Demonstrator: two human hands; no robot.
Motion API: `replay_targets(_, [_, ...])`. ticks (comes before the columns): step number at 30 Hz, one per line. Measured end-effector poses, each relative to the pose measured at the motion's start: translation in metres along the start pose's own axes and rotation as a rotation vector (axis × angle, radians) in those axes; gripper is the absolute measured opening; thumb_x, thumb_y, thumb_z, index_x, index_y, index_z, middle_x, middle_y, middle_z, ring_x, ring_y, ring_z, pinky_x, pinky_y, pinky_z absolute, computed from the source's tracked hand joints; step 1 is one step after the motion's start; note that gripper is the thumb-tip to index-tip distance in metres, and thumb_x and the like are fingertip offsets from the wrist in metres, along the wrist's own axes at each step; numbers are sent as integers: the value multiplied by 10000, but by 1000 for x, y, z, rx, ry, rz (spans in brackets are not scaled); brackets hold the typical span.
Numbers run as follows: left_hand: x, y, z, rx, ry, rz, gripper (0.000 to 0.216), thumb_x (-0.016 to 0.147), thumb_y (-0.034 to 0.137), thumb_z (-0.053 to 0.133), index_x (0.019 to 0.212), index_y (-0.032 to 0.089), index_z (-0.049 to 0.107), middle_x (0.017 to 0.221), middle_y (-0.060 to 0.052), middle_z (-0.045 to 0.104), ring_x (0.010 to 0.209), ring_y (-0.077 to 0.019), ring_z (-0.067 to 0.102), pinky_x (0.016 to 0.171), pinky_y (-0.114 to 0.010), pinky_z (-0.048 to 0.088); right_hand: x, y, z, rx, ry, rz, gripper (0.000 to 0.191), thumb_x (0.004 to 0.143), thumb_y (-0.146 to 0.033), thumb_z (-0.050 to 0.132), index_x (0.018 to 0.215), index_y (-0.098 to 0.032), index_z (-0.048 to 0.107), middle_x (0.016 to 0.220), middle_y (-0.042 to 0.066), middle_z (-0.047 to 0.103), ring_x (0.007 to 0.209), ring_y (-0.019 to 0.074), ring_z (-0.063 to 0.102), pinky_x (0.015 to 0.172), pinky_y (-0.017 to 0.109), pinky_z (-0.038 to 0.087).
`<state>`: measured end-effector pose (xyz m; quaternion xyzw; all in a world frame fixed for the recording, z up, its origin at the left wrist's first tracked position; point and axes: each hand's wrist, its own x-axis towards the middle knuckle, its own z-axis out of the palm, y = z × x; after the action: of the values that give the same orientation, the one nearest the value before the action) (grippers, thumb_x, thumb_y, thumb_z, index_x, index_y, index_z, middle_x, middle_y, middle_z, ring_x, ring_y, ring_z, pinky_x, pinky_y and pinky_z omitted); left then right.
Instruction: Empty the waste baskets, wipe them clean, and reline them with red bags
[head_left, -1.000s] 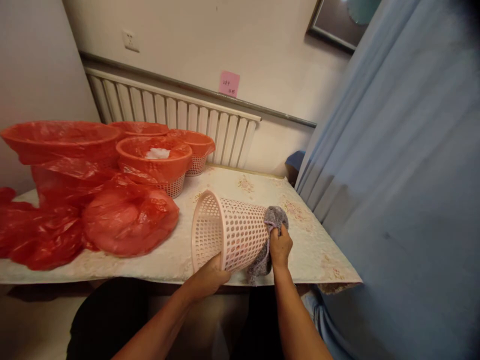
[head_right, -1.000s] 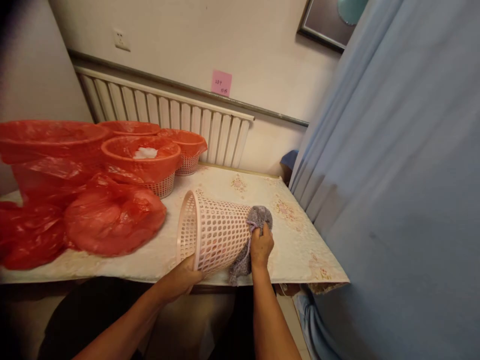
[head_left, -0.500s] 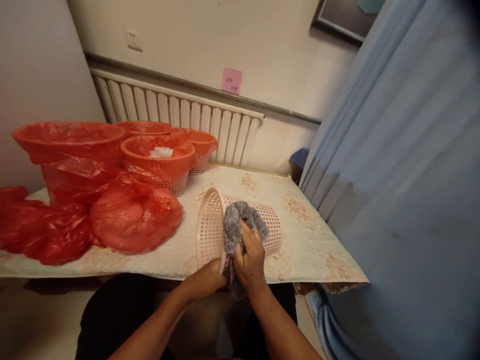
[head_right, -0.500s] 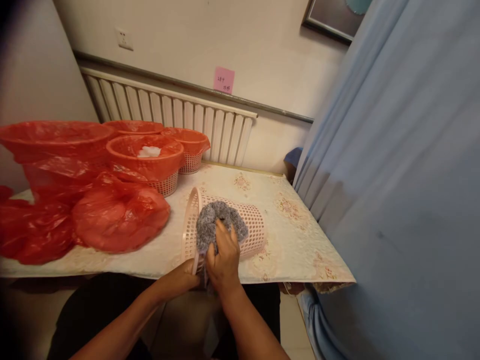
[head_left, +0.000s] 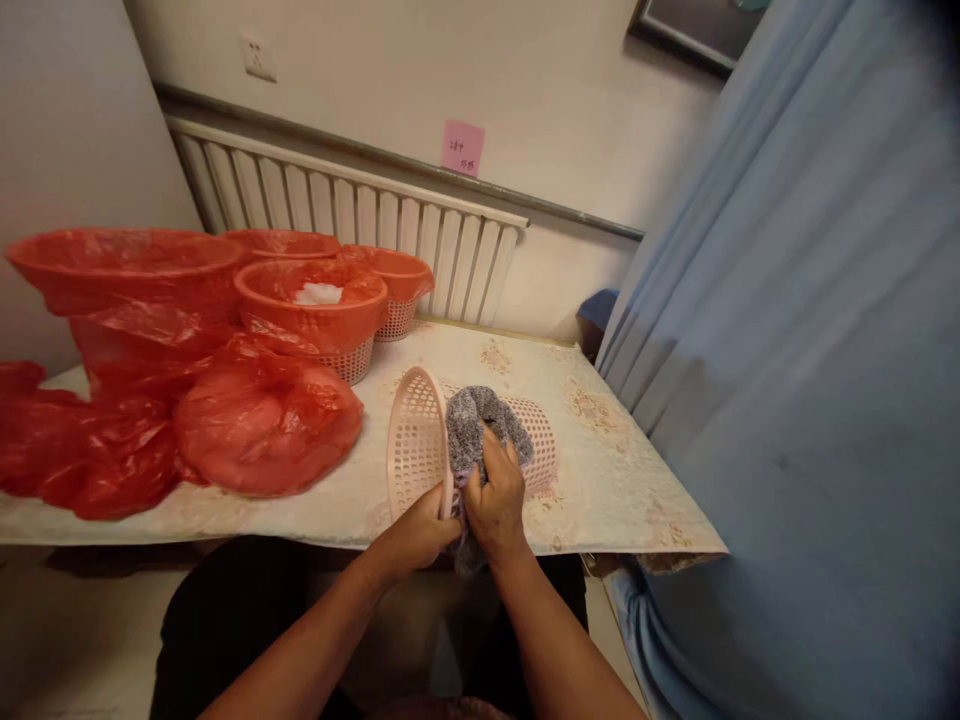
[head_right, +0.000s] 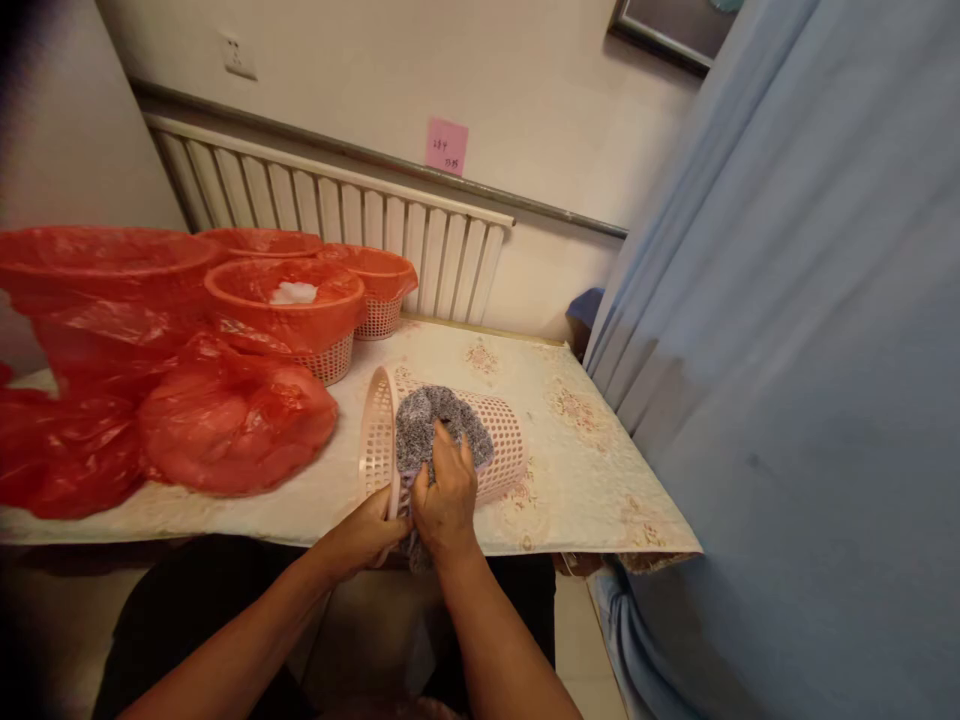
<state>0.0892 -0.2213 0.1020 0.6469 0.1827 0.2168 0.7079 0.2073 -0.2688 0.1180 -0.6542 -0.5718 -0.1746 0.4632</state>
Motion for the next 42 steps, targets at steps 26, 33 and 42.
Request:
replay_targets(26, [1,-26,-18,134,-232,-23,544,578,56,455,1076,127,662,907,-13,709,900,-208,618,931,-383,470,-24,2,2,32,55,-63,478,788,-89,415,1239,-125,568,1314,132,580,1259,219,511,1132,495,295])
replay_targets(33, [-14,-28,-21,257,-273,4,388,664,96,512,1005,164,681,916,-11,710,987,-220,586,943,-353,454,22,-5,-1,34,1,11,481,790,-83,421,1240,-122,584,1278,110,610,1229,206,530,1137,452,304])
replay_targets(42, [0,5,-4,-47,-64,-36,517,675,117,557,1191,149,566,902,-24,692,816,-167,627,770,-285,503,1,0,-1,-10,-1,-13,508,790,-67,398,1271,-110,555,1314,127,581,1268,206,492,1139,452,294])
